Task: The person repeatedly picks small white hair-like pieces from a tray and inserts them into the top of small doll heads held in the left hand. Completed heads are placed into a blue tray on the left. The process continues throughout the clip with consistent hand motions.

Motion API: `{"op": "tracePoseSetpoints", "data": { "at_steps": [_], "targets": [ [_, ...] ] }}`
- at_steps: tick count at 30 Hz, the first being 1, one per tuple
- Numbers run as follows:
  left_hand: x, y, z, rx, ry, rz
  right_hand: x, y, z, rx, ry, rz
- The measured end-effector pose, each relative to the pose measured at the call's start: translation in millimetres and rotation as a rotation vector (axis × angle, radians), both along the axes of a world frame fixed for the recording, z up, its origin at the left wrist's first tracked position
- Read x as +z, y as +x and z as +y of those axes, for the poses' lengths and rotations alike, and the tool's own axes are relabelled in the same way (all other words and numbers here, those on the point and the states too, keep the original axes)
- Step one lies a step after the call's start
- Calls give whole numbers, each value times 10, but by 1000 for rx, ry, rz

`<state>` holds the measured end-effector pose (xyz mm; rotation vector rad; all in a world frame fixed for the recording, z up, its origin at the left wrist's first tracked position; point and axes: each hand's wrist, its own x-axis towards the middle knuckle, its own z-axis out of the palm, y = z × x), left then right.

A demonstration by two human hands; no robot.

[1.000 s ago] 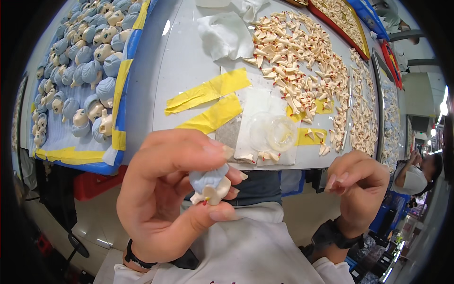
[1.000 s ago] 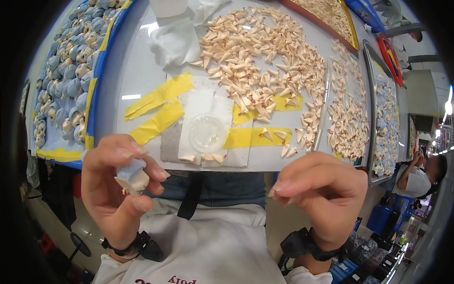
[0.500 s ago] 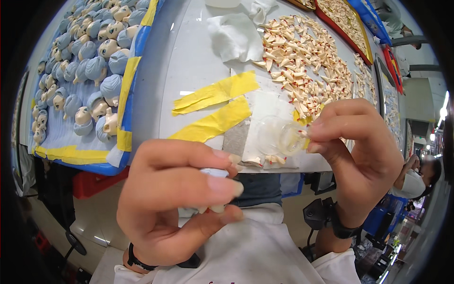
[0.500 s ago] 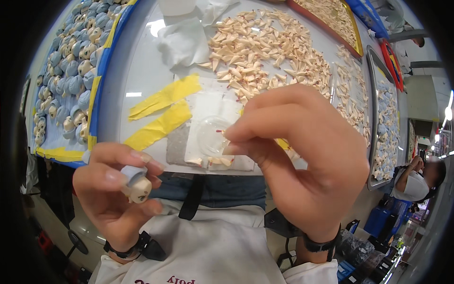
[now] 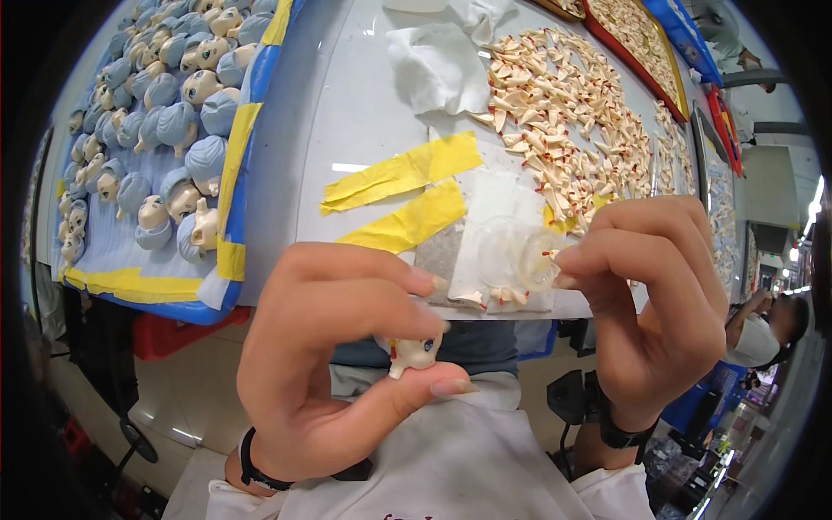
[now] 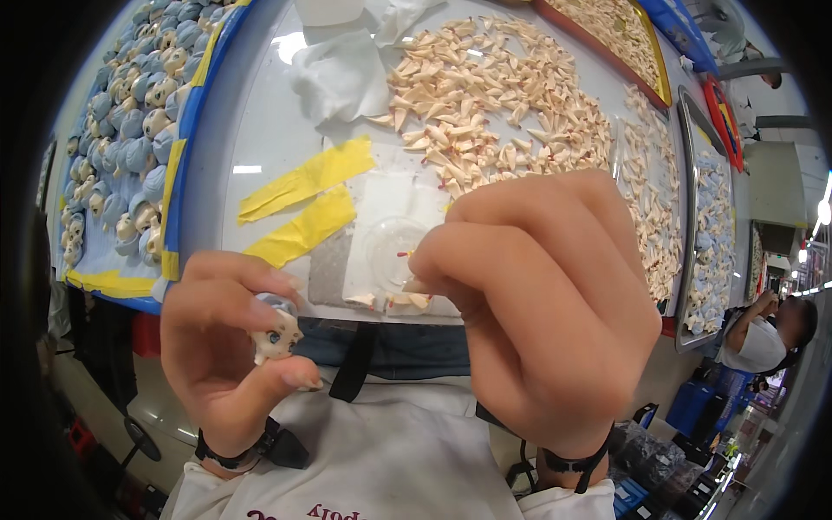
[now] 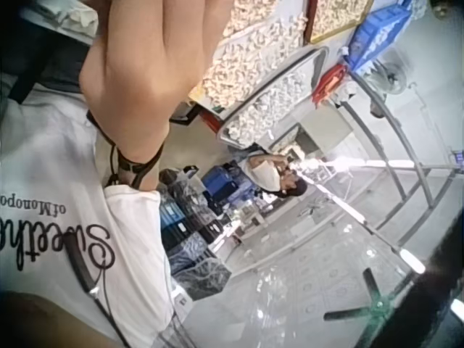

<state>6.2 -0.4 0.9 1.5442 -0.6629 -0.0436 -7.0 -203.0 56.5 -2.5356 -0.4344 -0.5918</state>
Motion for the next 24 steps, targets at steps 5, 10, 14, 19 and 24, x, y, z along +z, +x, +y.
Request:
{"op": "tracePoseSetpoints", "data": {
  "at_steps": [5,10,14,19,24],
  "targets": [
    [27,-52,-2,-94,-31,208,-40,-29,17,-38,63,-21],
    [60,-149,-95,-85,-307,425,-48,-84,-41,9,140,-53],
    [158,-175,-157,-154,-477,630,5,-230,-44,33,405,7],
    [0,-192,-183,-237,-591,577,-2,-389,70,21,514,66],
    [50,-212,-250,-254,-616,626,-5,-479,110,30,584,129]
  ]
}}
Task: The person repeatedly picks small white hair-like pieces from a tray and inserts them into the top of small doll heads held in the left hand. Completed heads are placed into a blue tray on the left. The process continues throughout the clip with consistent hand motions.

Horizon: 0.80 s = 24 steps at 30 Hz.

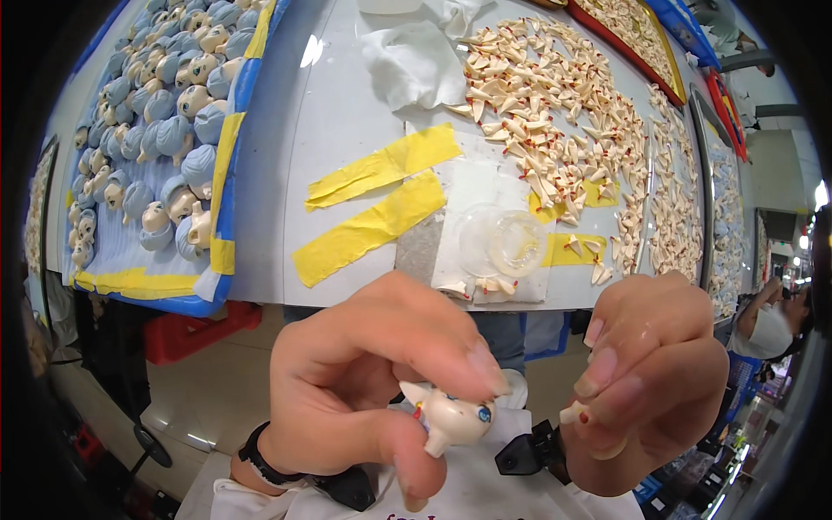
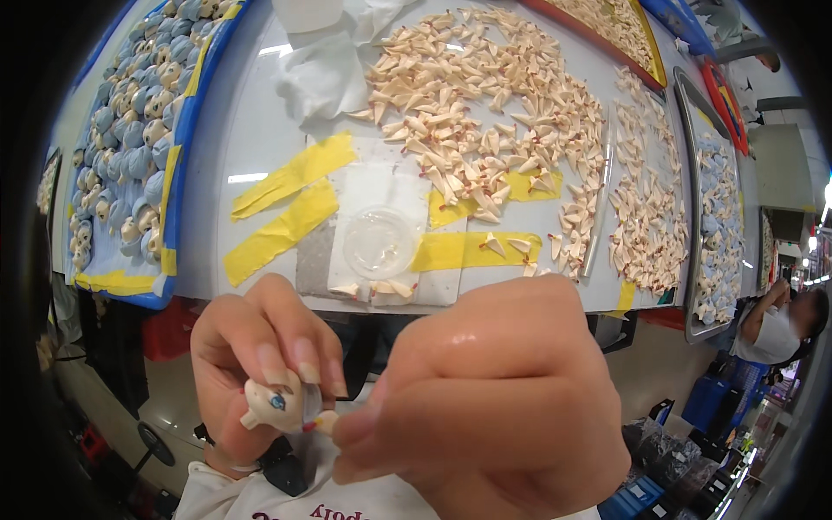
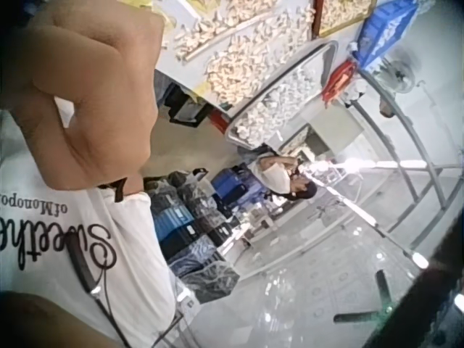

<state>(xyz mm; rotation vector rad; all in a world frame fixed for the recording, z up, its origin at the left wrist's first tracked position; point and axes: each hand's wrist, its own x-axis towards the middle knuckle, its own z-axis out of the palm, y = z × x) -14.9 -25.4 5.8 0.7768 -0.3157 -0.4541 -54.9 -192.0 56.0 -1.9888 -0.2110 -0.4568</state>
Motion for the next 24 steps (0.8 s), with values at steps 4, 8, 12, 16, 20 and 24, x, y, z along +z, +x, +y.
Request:
{"op": "tracePoseSetpoints", "data": {
  "at_steps": [4,8,12,16,20,24],
  "targets": [
    [72,-24,-52,23,-5,86,-74,-39,-1,-29,56,-51],
    [95,-38,-19,41,50,101,-75,-64,30,-19,76,-35],
    [41,-33,-19,26,24,86,-50,-78,126,-64,105,33],
    [17,-35,-25,55,12,53,-75,-80,190,-101,136,57],
    [1,-2,45,14,130,-108,-131,-46,149,-26,95,21],
    [-37,94,104,-22,258,-421,-60,2,50,95,-79,-14]
  ]
}}
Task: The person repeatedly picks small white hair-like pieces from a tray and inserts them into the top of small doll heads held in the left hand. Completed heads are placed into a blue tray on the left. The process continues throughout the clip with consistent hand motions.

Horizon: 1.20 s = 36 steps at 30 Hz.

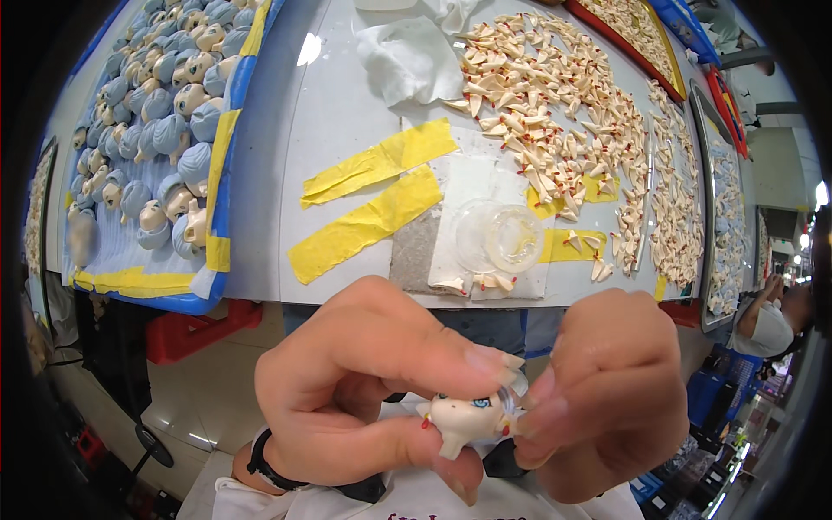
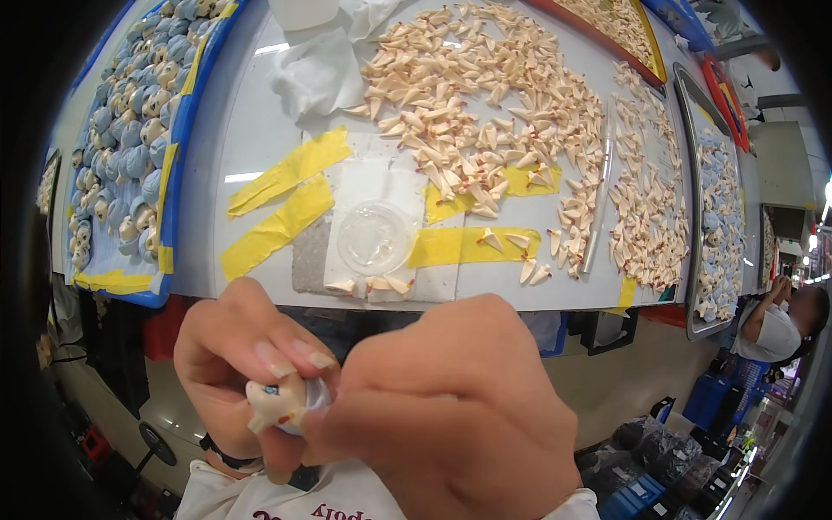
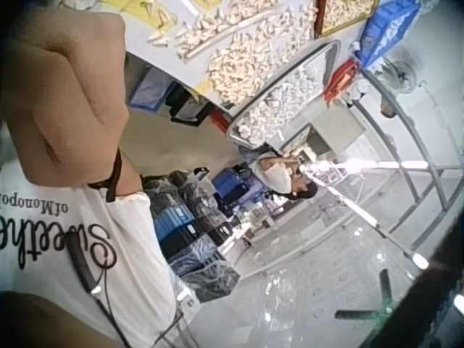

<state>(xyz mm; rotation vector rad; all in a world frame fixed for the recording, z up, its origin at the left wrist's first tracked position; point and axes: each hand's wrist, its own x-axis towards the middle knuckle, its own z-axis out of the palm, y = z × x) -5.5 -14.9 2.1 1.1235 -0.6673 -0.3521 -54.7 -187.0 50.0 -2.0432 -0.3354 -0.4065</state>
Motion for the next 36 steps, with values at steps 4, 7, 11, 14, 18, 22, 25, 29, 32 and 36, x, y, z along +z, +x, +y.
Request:
{"op": "tracePoseSetpoints", "data": {
  "at_steps": [4,7,11,14,18,22,25,29,32,36],
  "targets": [
    [-37,-96,32,63,-31,82,178,21,-39,89,-258,22],
    [-53,-108,39,113,-11,40,182,18,-8,80,-325,14],
    [-25,-76,22,102,30,-19,163,19,-14,50,-302,14],
    [33,-66,-42,148,8,-82,138,62,-102,198,-241,81],
    [169,-17,-108,337,202,-545,53,10,-109,130,324,183],
    [245,-116,-226,336,505,-830,217,-66,-123,126,300,560],
    [350,-69,-114,400,495,-810,326,-65,-596,60,30,429],
    [247,115,385,639,687,-678,237,-240,-1868,-870,-396,215],
    [298,382,813,703,895,-750,177,-326,-2329,-782,-661,310],
    [303,701,1474,705,848,-573,172,-263,-2295,-722,-723,353]
  ]
}}
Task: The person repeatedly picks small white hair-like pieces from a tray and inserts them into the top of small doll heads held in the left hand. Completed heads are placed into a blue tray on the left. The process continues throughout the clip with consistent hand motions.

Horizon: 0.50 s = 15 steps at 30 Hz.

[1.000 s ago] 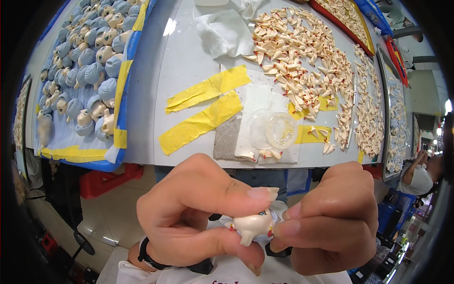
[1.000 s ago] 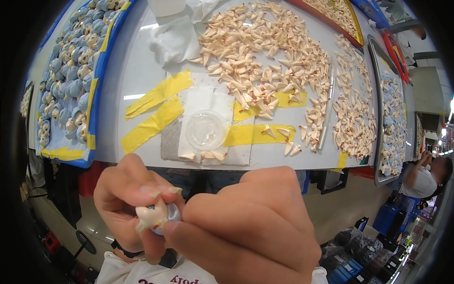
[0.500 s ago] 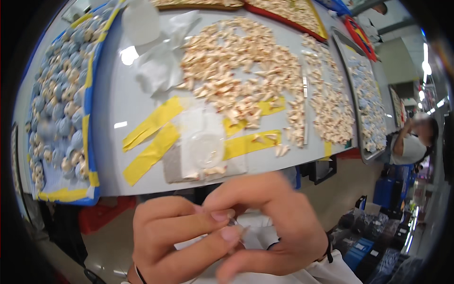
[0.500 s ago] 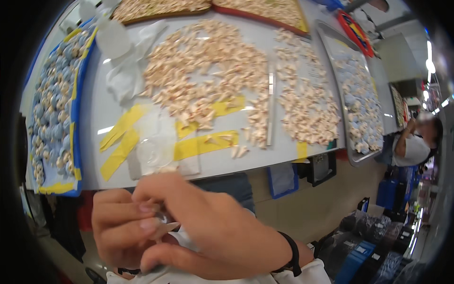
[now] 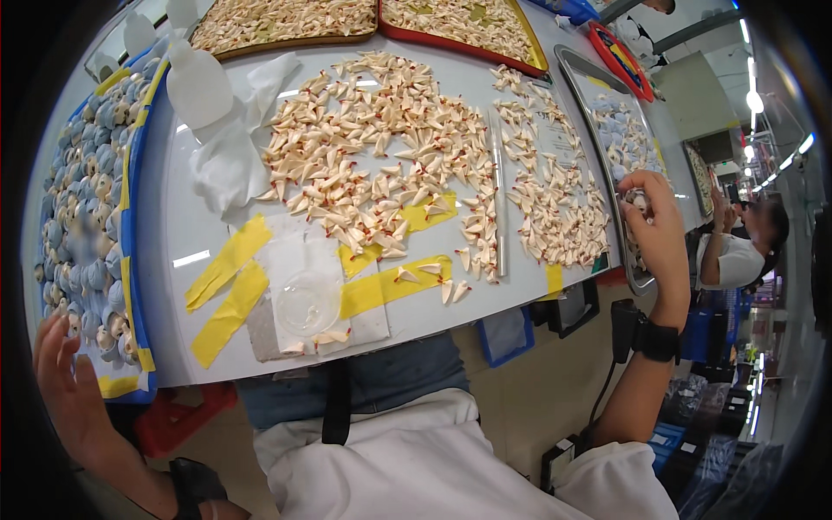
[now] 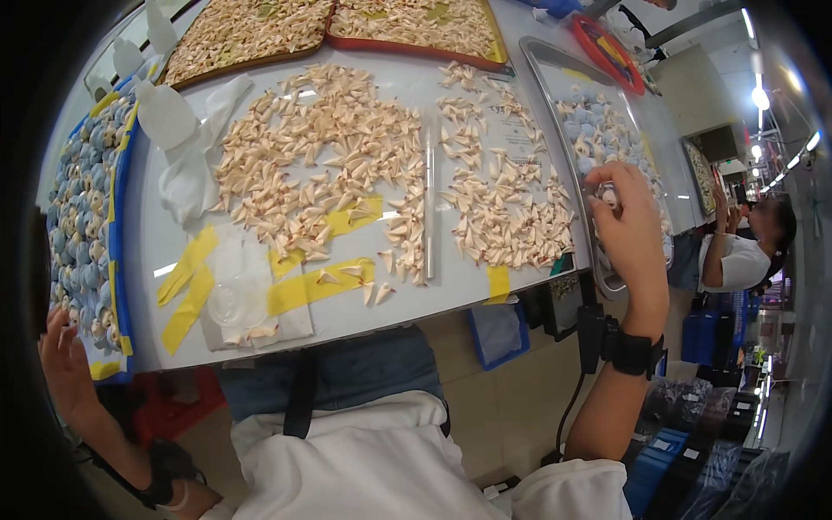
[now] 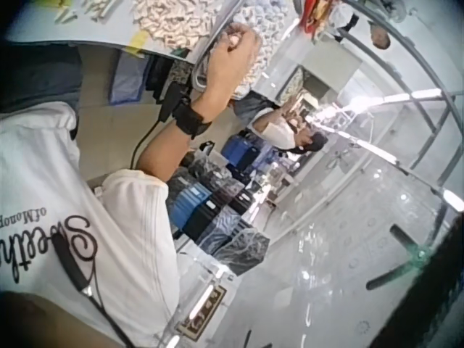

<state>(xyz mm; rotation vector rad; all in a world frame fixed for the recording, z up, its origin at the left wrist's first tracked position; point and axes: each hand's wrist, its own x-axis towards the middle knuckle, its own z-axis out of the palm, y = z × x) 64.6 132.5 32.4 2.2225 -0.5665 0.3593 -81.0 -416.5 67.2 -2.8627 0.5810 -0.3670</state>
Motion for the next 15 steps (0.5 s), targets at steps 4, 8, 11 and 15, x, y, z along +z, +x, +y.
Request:
{"op": "tracePoseSetpoints", "data": {
  "at_steps": [4,8,11,15],
  "targets": [
    [25,-32,-3,125,136,23,-35,20,-46,94,-169,-41],
    [76,4,-54,260,448,155,30,-4,48,-61,21,-76],
    [30,-22,-77,226,539,145,108,60,179,12,-38,-95],
    [41,8,-169,220,596,146,35,286,457,154,98,-13]
  ]
}}
